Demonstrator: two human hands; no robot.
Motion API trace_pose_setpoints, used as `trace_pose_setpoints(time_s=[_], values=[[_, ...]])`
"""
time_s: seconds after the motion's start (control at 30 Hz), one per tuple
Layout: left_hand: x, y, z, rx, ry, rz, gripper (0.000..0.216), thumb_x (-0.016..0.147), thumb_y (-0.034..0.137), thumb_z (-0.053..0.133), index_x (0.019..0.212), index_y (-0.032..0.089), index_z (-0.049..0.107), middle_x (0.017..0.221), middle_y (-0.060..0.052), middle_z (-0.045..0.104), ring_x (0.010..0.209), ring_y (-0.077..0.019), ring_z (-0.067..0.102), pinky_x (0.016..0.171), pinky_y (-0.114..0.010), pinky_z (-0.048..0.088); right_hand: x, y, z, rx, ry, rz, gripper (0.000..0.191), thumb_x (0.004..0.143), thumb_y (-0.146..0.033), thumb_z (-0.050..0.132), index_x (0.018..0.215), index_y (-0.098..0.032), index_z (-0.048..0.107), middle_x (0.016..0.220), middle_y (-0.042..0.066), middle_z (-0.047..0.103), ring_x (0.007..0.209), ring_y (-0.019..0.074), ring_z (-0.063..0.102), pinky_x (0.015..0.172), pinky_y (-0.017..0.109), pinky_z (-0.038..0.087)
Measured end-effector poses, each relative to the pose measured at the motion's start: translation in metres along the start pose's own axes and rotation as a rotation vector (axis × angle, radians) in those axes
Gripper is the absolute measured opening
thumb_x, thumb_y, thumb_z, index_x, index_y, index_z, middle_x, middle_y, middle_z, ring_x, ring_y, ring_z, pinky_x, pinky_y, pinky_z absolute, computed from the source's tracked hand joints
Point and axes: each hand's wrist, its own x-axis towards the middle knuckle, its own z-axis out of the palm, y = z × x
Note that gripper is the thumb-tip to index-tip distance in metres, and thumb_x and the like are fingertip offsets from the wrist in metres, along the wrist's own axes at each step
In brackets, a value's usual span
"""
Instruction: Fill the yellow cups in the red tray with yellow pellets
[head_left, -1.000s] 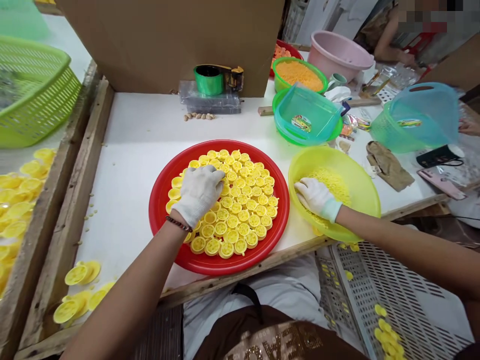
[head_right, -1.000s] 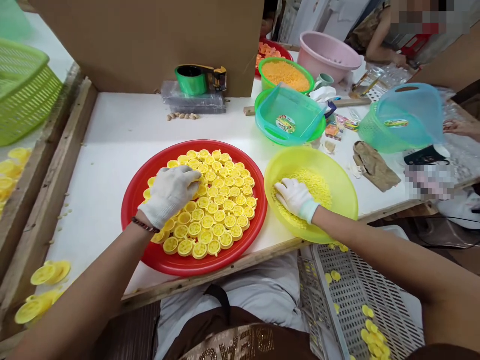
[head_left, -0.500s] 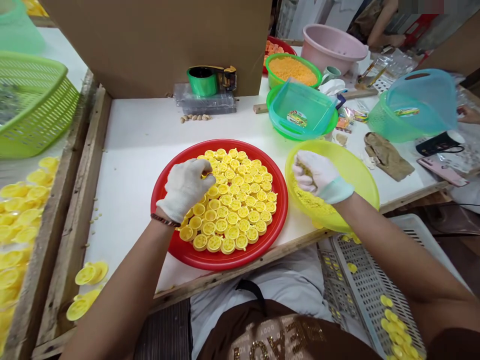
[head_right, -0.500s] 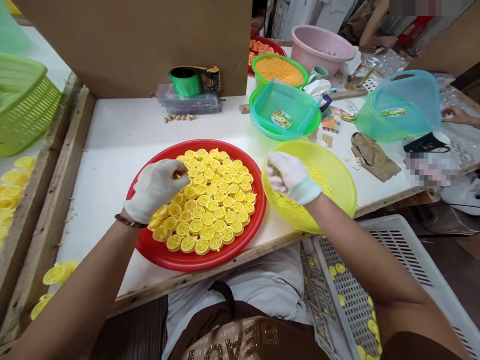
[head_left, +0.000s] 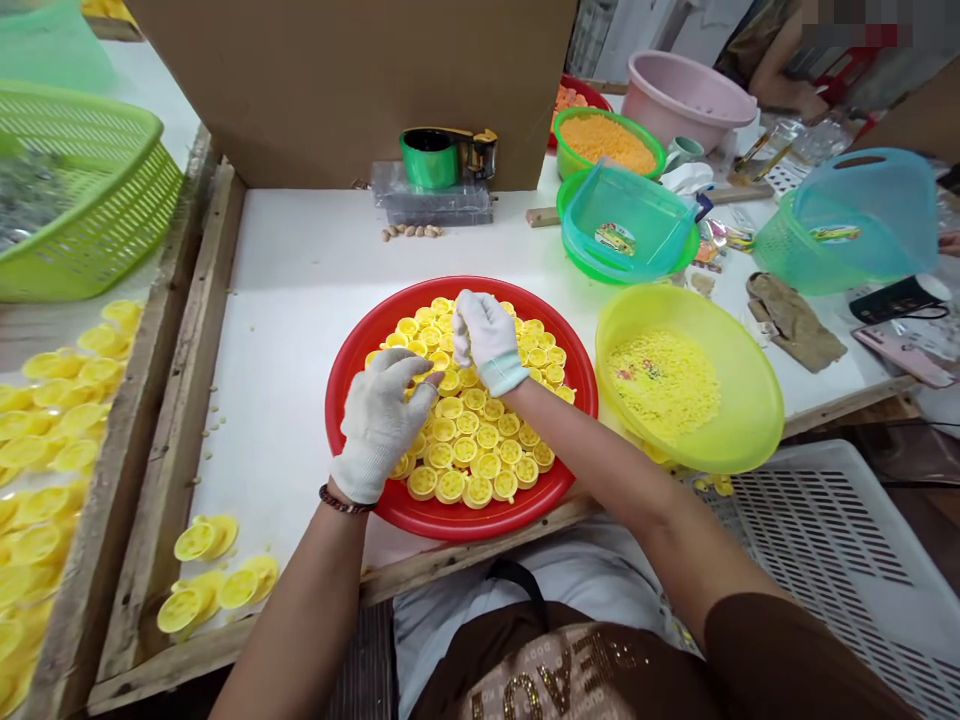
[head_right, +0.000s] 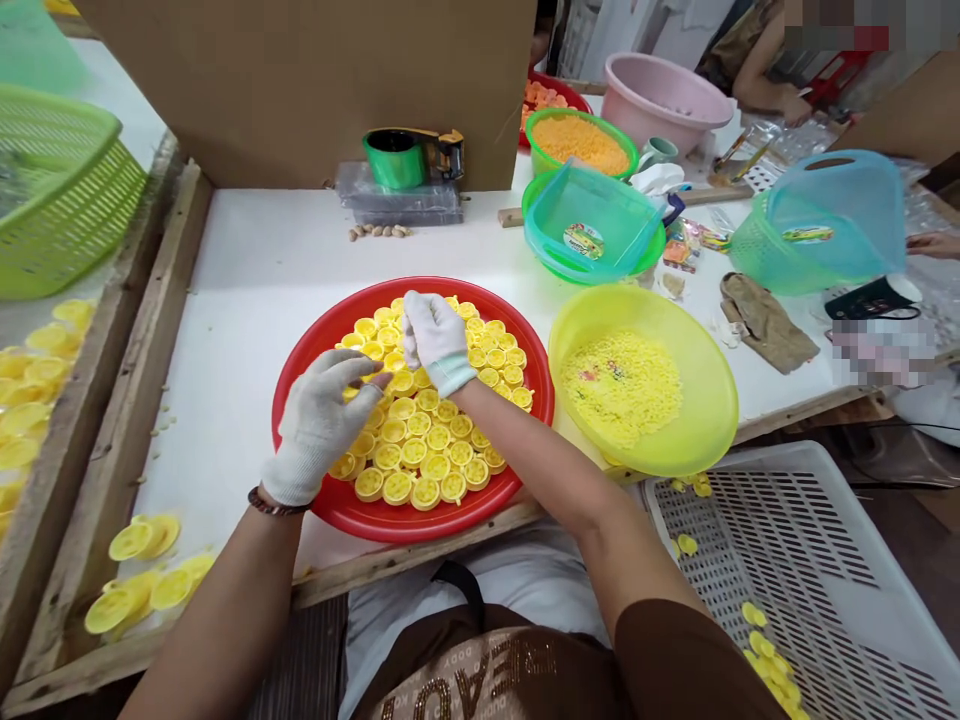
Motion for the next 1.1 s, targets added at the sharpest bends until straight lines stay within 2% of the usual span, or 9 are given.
trace_pose_setpoints(time_s=[0.13,0.23,0.57,0.77,0.9,1.1], values=[[0.001,-0.013,-0.016,-0.069,0.224,-0.030,0.020,0.093,0.034,0.063,0.095,0.017,0.075,0.105,-0.009,0.072,0.095,-0.0220,0.068,0.085,-0.036,0.054,0.012,-0.004,0.001,0.024,0.009,0.038,0.044,0.092,-0.060,0.066,0.081,-0.023,0.044,0.066,-0.009,0.048,0.040,0.0029,0.036,0.032,0.019,0.022],[0.003,-0.016,-0.025,-0.068,0.300,-0.073,0.019,0.093,0.031,0.063,0.094,0.016,0.076,0.098,-0.008,0.073,0.091,-0.0215,0.068,0.082,-0.036,0.054,0.016,-0.009,0.009,0.032,-0.026,0.006,0.041,0.095,-0.057,0.063,0.081,-0.023,0.045,0.066,-0.009,0.049,0.041,0.0028,0.037,0.033,0.019,0.024],[0.002,-0.015,-0.025,-0.092,0.303,-0.085,0.019,0.093,0.031,0.062,0.093,0.018,0.076,0.097,-0.007,0.074,0.089,-0.0208,0.068,0.081,-0.036,0.054,0.029,0.019,0.030,0.029,-0.083,-0.073,0.043,0.092,-0.059,0.067,0.080,-0.022,0.047,0.067,-0.008,0.051,0.044,0.0047,0.044,0.035,0.021,0.035],[0.003,-0.016,-0.031,-0.095,0.356,-0.099,0.017,0.092,0.030,0.062,0.091,0.018,0.075,0.095,-0.006,0.073,0.089,-0.0204,0.068,0.081,-0.035,0.053,0.033,0.014,0.035,0.069,-0.031,0.023,0.042,0.094,-0.055,0.065,0.079,-0.022,0.045,0.065,-0.009,0.049,0.040,0.0026,0.034,0.034,0.019,0.023],[0.004,-0.017,-0.032,-0.113,0.381,-0.125,0.017,0.092,0.032,0.062,0.089,0.020,0.074,0.094,-0.005,0.073,0.089,-0.0202,0.067,0.081,-0.035,0.053,0.039,0.012,0.044,0.056,-0.050,0.017,0.042,0.096,-0.054,0.063,0.078,-0.022,0.043,0.064,-0.008,0.049,0.039,0.0027,0.030,0.034,0.019,0.022],[0.003,-0.021,-0.031,-0.135,0.388,-0.130,0.017,0.093,0.032,0.062,0.089,0.021,0.073,0.093,-0.004,0.073,0.089,-0.0200,0.067,0.081,-0.035,0.053,0.043,0.031,0.055,-0.006,-0.091,-0.063,0.044,0.093,-0.061,0.063,0.078,-0.022,0.046,0.065,-0.007,0.051,0.044,0.0053,0.043,0.039,0.021,0.035]])
